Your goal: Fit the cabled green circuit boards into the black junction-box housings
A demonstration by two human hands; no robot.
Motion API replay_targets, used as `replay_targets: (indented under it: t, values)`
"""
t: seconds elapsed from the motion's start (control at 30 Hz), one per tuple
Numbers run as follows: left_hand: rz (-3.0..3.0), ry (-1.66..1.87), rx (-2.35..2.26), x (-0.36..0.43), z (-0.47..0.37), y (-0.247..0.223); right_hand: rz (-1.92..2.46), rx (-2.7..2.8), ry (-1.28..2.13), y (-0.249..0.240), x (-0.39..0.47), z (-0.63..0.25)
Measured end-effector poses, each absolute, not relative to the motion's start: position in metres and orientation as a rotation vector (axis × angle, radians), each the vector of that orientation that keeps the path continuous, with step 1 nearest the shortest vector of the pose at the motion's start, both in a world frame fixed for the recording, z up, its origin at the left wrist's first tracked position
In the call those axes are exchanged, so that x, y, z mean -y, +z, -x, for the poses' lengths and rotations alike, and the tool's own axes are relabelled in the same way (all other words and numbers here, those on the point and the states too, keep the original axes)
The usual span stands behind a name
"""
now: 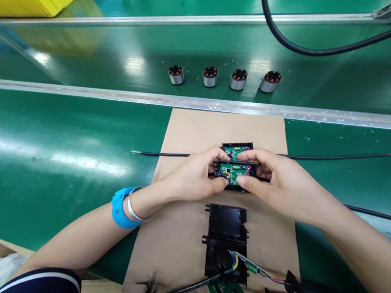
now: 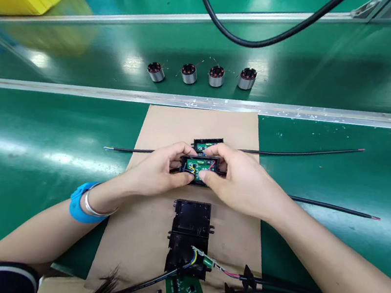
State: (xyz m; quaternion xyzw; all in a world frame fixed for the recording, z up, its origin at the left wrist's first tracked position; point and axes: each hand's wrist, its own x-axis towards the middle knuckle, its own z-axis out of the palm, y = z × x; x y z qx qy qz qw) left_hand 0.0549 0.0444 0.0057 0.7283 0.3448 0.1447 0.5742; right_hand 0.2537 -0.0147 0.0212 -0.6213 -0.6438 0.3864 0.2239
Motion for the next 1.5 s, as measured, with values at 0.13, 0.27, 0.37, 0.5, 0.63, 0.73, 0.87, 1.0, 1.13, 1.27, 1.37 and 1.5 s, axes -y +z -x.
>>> replay_targets:
  t: [0.13, 0.27, 0.37, 0.5, 0.63, 0.73, 0.87, 1.0, 1.13, 1.27, 1.37, 1.5]
  values:
    - [-1.703, 0.371, -0.775, -0.04, -0.057, 0.002, 1.819, 1.91, 0.821, 0.026, 0.018, -0.247]
    - [-1.679, 0.415, -0.768, -0.038, -0.059, 0.002, 1.874, 1.904, 0.743, 0.03, 0.021, -0.243]
    - [-1.647, 0.395, -0.748, -0.04, -0.057, 0.006, 1.873, 1.912, 0.75, 0.031, 0.021, -0.244]
    - [-1.724, 0.175, -0.707, -0.048, -0.043, 0.02, 1.873, 1.889, 0.889, 0.024, 0.021, -0.246]
    - [-2.059, 0.004, -0.783, -0.048, -0.024, 0.032, 1.73, 2.048, 0.925, 0.017, 0.024, -0.247]
    - [-2.279, 0.018, -0.856, -0.04, -0.016, 0.033, 1.655, 2.164, 0.729, 0.016, 0.029, -0.255]
    - [-2.408, 0.102, -0.838, -0.034, -0.013, 0.025, 1.565, 2.228, 0.67, 0.013, 0.041, -0.271]
    - [-2.363, 0.152, -0.749, -0.036, -0.015, 0.012, 1.506, 2.256, 0.641, -0.001, 0.049, -0.276]
    - [-2.399, 0.173, -0.704, -0.036, -0.011, 0.004, 1.451, 2.242, 0.611, -0.013, 0.052, -0.273]
    - [-2.383, 0.189, -0.73, -0.035, -0.005, 0.002, 1.411, 2.255, 0.563, -0.015, 0.054, -0.277]
    - [-2.502, 0.225, -0.765, -0.039, -0.013, -0.003, 1.406, 2.277, 0.467, -0.016, 0.046, -0.291]
    - [-2.796, 0.328, -0.802, -0.045, -0.03, -0.002, 1.525, 2.253, 0.216, -0.006, 0.037, -0.306]
